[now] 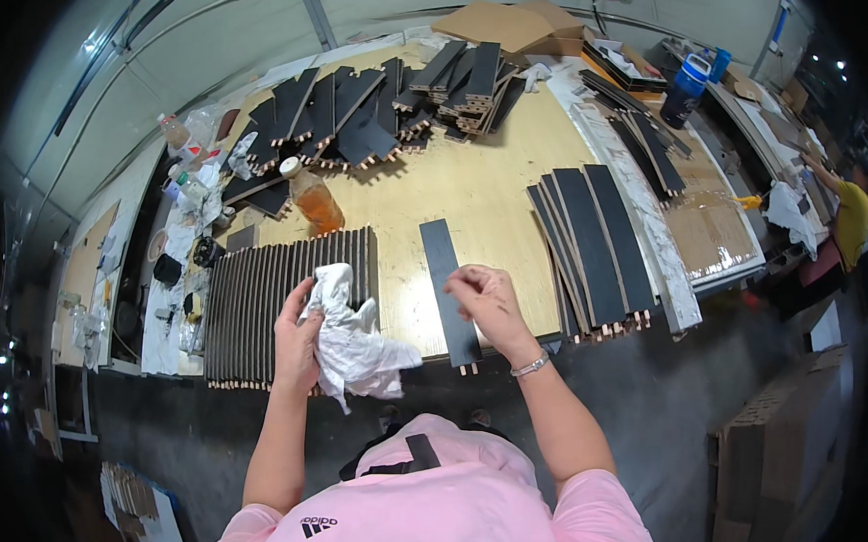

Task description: The person cleans wooden slats by wiping them with a cloth dampened with liquid from a bottle, scraping their edges with a small scraper, and polishing them with a sponge.

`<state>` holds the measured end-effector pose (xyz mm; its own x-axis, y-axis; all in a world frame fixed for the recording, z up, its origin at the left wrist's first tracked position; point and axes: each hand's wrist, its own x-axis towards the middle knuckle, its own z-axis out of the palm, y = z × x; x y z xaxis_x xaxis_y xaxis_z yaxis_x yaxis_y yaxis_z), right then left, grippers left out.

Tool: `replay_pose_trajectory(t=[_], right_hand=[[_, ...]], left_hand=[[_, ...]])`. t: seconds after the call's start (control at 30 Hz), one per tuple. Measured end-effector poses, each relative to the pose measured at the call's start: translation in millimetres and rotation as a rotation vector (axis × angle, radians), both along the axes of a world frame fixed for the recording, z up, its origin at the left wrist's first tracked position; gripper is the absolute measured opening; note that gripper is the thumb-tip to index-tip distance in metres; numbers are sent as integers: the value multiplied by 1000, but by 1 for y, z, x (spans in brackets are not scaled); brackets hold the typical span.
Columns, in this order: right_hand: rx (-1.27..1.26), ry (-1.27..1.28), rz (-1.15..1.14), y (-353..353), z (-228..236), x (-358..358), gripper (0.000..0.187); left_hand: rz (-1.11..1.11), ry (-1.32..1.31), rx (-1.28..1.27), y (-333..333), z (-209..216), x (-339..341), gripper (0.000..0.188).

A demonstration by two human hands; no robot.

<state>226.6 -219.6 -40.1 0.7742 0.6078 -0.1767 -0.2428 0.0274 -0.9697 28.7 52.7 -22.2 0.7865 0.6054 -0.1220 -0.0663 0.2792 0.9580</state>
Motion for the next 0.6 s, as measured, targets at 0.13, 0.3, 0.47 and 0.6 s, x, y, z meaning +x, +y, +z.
replay_pose_trajectory(t=[0.13, 0.3, 0.47, 0.6], right_hand=[[-10, -743, 260, 46, 14, -43, 23], [6, -658, 384, 56, -17, -17, 32], [228, -119, 340, 52, 38, 8, 13], [471, 359, 235, 70, 64, 9, 15]], left_hand=[[-40, -124, -78, -35, 17, 13, 84], [-102, -163, -54, -31, 29, 14, 93], [-49, 327, 401, 40, -5, -7, 79], [-216, 155, 816, 22, 36, 21, 91]])
